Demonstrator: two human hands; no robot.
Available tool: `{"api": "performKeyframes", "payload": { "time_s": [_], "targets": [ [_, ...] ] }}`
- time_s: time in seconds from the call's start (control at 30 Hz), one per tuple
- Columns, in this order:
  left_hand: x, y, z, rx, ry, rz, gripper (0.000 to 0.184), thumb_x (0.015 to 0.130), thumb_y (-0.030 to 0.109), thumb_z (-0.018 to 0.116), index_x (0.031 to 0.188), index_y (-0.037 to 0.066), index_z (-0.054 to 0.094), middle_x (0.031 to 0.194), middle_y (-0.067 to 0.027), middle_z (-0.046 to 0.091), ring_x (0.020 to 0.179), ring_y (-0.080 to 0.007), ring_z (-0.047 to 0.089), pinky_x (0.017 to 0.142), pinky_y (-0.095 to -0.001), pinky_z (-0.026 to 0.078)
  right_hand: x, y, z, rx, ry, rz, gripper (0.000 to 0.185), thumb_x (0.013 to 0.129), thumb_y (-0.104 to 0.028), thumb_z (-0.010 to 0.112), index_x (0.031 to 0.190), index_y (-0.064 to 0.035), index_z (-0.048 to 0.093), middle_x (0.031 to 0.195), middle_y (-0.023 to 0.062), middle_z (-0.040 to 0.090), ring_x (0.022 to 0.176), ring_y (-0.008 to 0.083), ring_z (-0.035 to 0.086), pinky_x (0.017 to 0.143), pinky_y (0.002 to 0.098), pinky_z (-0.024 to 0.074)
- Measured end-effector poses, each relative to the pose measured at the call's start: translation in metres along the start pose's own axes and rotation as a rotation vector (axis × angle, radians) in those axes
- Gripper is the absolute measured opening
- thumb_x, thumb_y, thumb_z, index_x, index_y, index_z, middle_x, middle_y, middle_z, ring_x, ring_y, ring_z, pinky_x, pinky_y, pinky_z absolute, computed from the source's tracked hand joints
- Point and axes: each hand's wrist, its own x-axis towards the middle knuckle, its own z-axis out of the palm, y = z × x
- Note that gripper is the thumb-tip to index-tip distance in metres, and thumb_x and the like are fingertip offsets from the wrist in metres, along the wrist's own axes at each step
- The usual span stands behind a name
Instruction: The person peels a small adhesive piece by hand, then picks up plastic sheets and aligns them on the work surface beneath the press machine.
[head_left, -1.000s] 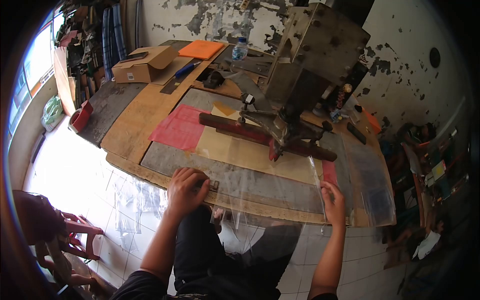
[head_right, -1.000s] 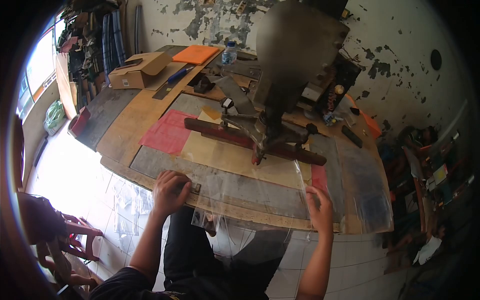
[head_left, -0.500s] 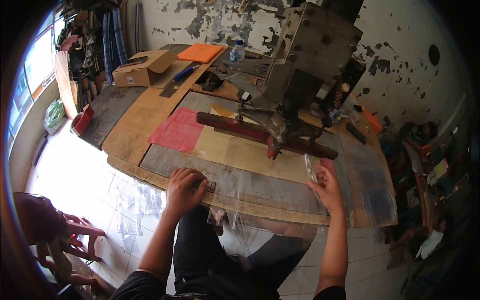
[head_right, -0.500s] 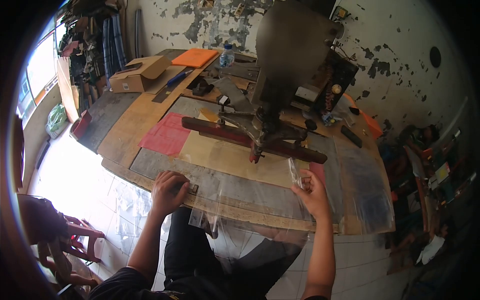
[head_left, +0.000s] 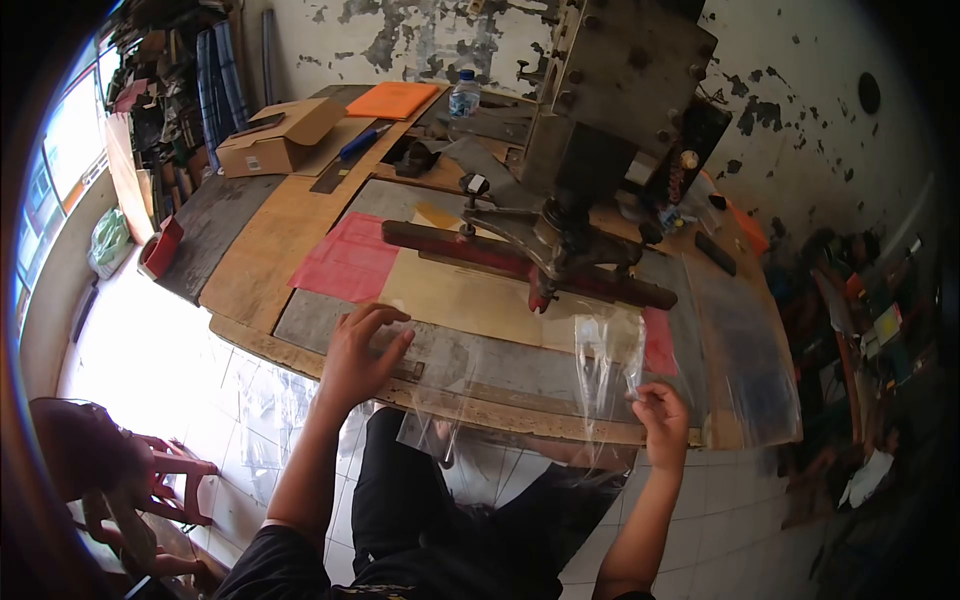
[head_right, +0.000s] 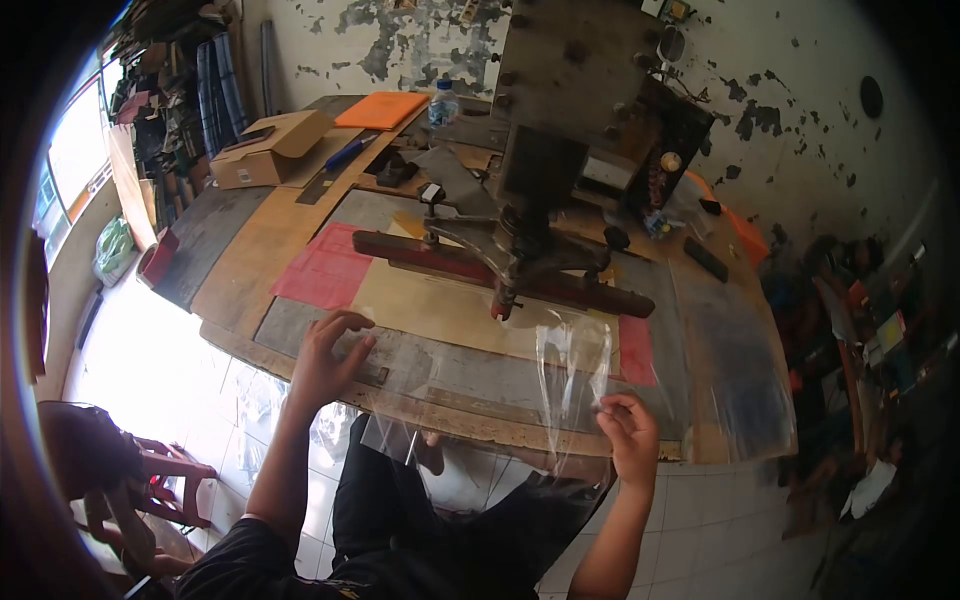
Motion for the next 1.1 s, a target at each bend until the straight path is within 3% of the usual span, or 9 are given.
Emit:
{"api": "performKeyframes", "payload": {
  "time_s": [0.1, 0.17, 0.27, 0.37, 0.57, 0.67, 0.8, 1.0, 1.1],
  "targets": [
    [0.010, -0.004, 0.004, 0.038, -0.006, 0.025, 0.029, 0.096, 0.028, 0.078, 0.117, 0.007, 0.075, 0.123, -0.0131, 0.073, 0.119, -0.0326, 0.067, 0.108, -0.0456, 0.046, -0.007, 0.014, -0.017, 0.132, -0.017, -0.041, 0.031, 0.096, -0.002, 0.075, 0.125, 0.0023, 0.066, 0.112, 0.0036, 0.063, 0.106, 0.0120, 0.062, 0.097, 0.0271, 0.0497],
    [0.013, -0.004, 0.013, 0.019, -0.071, 0.016, 0.037, 0.098, 0.037, 0.077, 0.122, 0.008, 0.075, 0.136, -0.0143, 0.067, 0.134, -0.0348, 0.059, 0.117, -0.0485, 0.041, -0.010, 0.010, -0.020, 0.187, -0.106, 0.033, 0.055, 0.095, -0.007, 0.078, 0.144, 0.0013, 0.055, 0.119, 0.0069, 0.064, 0.113, 0.0142, 0.063, 0.098, 0.0284, 0.0513],
    [0.013, -0.007, 0.032, 0.093, -0.155, 0.080, 0.041, 0.099, 0.039, 0.074, 0.129, 0.010, 0.074, 0.149, -0.0137, 0.061, 0.144, -0.0375, 0.051, 0.122, -0.0513, 0.038, -0.004, -0.010, -0.005, 0.257, -0.015, 0.143, 0.080, 0.093, -0.015, 0.083, 0.160, 0.0000, 0.041, 0.125, 0.0099, 0.066, 0.114, 0.0155, 0.065, 0.096, 0.0296, 0.0533],
    [0.012, -0.003, 0.032, 0.145, -0.155, 0.107, 0.047, 0.099, 0.046, 0.074, 0.130, 0.011, 0.073, 0.148, -0.0146, 0.062, 0.145, -0.0349, 0.051, 0.125, -0.0506, 0.033, 0.002, -0.030, 0.010, 0.234, -0.082, 0.202, 0.089, 0.092, -0.013, 0.086, 0.164, 0.0003, 0.036, 0.129, 0.0135, 0.068, 0.110, 0.0170, 0.067, 0.095, 0.0293, 0.0542],
    [0.008, -0.004, 0.026, 0.028, -0.152, 0.010, 0.055, 0.099, 0.049, 0.071, 0.137, 0.008, 0.070, 0.157, -0.0163, 0.057, 0.151, -0.0392, 0.046, 0.129, -0.0526, 0.029, 0.015, 0.009, 0.018, 0.074, -0.058, -0.075, 0.088, 0.087, 0.000, 0.086, 0.162, 0.0002, 0.039, 0.117, 0.0135, 0.074, 0.100, 0.0171, 0.071, 0.090, 0.0299, 0.0563],
    [0.011, -0.007, 0.024, 0.044, -0.206, 0.038, 0.059, 0.101, 0.053, 0.067, 0.138, 0.007, 0.070, 0.160, -0.0167, 0.055, 0.154, -0.0402, 0.043, 0.131, -0.0546, 0.026, 0.014, 0.008, 0.018, 0.134, -0.087, -0.099, 0.093, 0.086, -0.008, 0.091, 0.163, -0.0018, 0.040, 0.110, 0.0094, 0.073, 0.095, 0.0170, 0.070, 0.088, 0.0310, 0.0557],
    [0.012, -0.007, 0.024, 0.050, -0.278, 0.071, 0.061, 0.101, 0.055, 0.063, 0.138, 0.007, 0.069, 0.160, -0.0174, 0.056, 0.156, -0.0399, 0.041, 0.132, -0.0574, 0.021, 0.001, 0.018, 0.008, 0.163, -0.094, -0.085, 0.086, 0.082, -0.006, 0.093, 0.156, -0.0017, 0.049, 0.098, 0.0078, 0.074, 0.086, 0.0178, 0.070, 0.084, 0.0318, 0.0572],
    [0.010, -0.020, 0.022, -0.061, -0.281, 0.154, 0.049, 0.099, 0.048, 0.072, 0.118, 0.003, 0.077, 0.149, -0.0165, 0.065, 0.149, -0.0374, 0.051, 0.132, -0.0568, 0.023, -0.002, 0.034, -0.005, 0.121, -0.178, -0.117, 0.068, 0.081, -0.003, 0.093, 0.141, -0.0015, 0.061, 0.091, 0.0080, 0.074, 0.081, 0.0164, 0.071, 0.081, 0.0317, 0.0581],
    [0.011, -0.020, 0.020, -0.195, -0.363, 0.142, 0.040, 0.097, 0.040, 0.076, 0.108, 0.002, 0.077, 0.137, -0.0154, 0.072, 0.139, -0.0342, 0.061, 0.132, -0.0561, 0.024, 0.000, 0.024, 0.010, 0.130, -0.039, 0.017, 0.066, 0.082, -0.001, 0.091, 0.141, 0.0002, 0.061, 0.097, 0.0069, 0.074, 0.085, 0.0150, 0.071, 0.084, 0.0296, 0.0570]
  ]
}}
